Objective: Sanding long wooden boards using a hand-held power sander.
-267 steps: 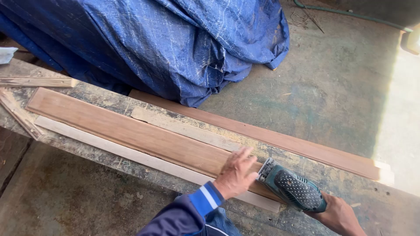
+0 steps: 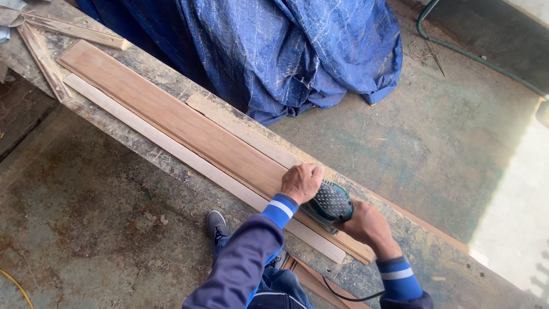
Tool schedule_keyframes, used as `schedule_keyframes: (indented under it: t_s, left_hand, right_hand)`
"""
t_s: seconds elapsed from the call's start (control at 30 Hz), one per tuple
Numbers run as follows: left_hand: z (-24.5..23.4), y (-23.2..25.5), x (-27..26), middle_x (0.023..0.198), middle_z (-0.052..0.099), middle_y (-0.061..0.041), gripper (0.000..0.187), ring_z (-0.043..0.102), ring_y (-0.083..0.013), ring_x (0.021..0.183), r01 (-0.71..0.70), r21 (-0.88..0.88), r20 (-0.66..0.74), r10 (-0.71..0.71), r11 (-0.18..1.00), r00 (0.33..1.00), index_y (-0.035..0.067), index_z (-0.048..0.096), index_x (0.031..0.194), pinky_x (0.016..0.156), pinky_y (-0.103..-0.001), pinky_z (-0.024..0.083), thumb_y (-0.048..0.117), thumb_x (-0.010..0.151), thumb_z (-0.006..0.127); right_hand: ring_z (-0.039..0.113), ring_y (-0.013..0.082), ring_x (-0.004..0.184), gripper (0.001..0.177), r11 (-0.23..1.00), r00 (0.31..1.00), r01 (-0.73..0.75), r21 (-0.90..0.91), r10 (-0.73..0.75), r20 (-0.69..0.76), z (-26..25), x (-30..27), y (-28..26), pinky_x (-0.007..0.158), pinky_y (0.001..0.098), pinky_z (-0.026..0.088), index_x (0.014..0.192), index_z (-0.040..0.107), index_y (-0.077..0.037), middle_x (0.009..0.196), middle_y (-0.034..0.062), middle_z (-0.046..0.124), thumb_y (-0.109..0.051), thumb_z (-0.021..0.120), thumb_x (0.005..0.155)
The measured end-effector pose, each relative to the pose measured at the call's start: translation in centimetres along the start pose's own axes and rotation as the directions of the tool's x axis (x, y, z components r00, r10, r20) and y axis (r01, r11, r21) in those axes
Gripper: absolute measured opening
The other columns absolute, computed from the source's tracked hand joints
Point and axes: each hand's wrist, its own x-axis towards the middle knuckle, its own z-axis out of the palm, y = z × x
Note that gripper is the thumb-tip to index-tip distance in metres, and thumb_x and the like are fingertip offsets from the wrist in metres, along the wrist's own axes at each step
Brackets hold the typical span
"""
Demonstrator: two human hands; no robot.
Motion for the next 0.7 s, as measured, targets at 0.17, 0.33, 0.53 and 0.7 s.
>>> schedule_keyframes:
  t_s: [0.17,0.33,0.53,0.7]
  left_hand:
    - [4.8,4.1,-2.5,0.079,0.072,-0.022,0.05,0.072,-0.0383,0.075,0.003,-0.006,0.083,-0.003,1.0,0.997,0.006,0.07,0.076,0.073,-0.049,0.055,0.04,0.099,0.041]
    - [9.9,6.9,-5.8,0.073,0.07,-0.022,0.052,0.07,-0.0368,0.069,-0.01,-0.043,0.115,0.015,0.999,0.993,0.006,0.068,0.074,0.068,-0.049,0.054,0.041,0.1,0.041]
    - [12.2,8.0,-8.6,0.074,0.069,-0.023,0.048,0.069,-0.0397,0.07,-0.061,-0.071,0.073,0.066,0.996,0.995,0.006,0.068,0.075,0.066,-0.05,0.054,0.041,0.1,0.048]
    - [11.0,7.3,-8.3,0.073,0.069,-0.021,0.047,0.069,-0.0387,0.071,-0.051,-0.078,0.088,0.058,0.996,0.994,0.006,0.066,0.073,0.068,-0.05,0.054,0.04,0.101,0.049]
  right_hand:
    - [0.078,0.0267,0.083,0.045,0.999,0.999,-0.039,0.023,0.038,0.009,-0.1,-2.3,6.5,0.079,0.041,0.062,0.102,0.072,-0.011,0.088,0.0116,0.08,-0.039,0.086,0.069]
    - [0.079,0.0249,0.081,0.043,0.996,0.997,-0.072,0.052,0.073,-0.001,1.0,-4.6,13.3,0.079,0.0398,0.062,0.101,0.073,-0.013,0.087,0.0095,0.081,-0.035,0.088,0.066]
    - [0.082,0.022,0.077,0.043,0.985,0.985,-0.164,0.052,0.16,0.069,1.3,-7.1,15.4,0.078,0.0373,0.064,0.102,0.075,-0.012,0.084,0.0083,0.083,-0.033,0.089,0.067]
    - [0.081,0.025,0.081,0.048,0.988,0.988,-0.148,0.049,0.145,0.052,0.5,-7.5,12.7,0.08,0.0399,0.062,0.11,0.073,-0.017,0.087,0.0094,0.082,-0.035,0.088,0.068]
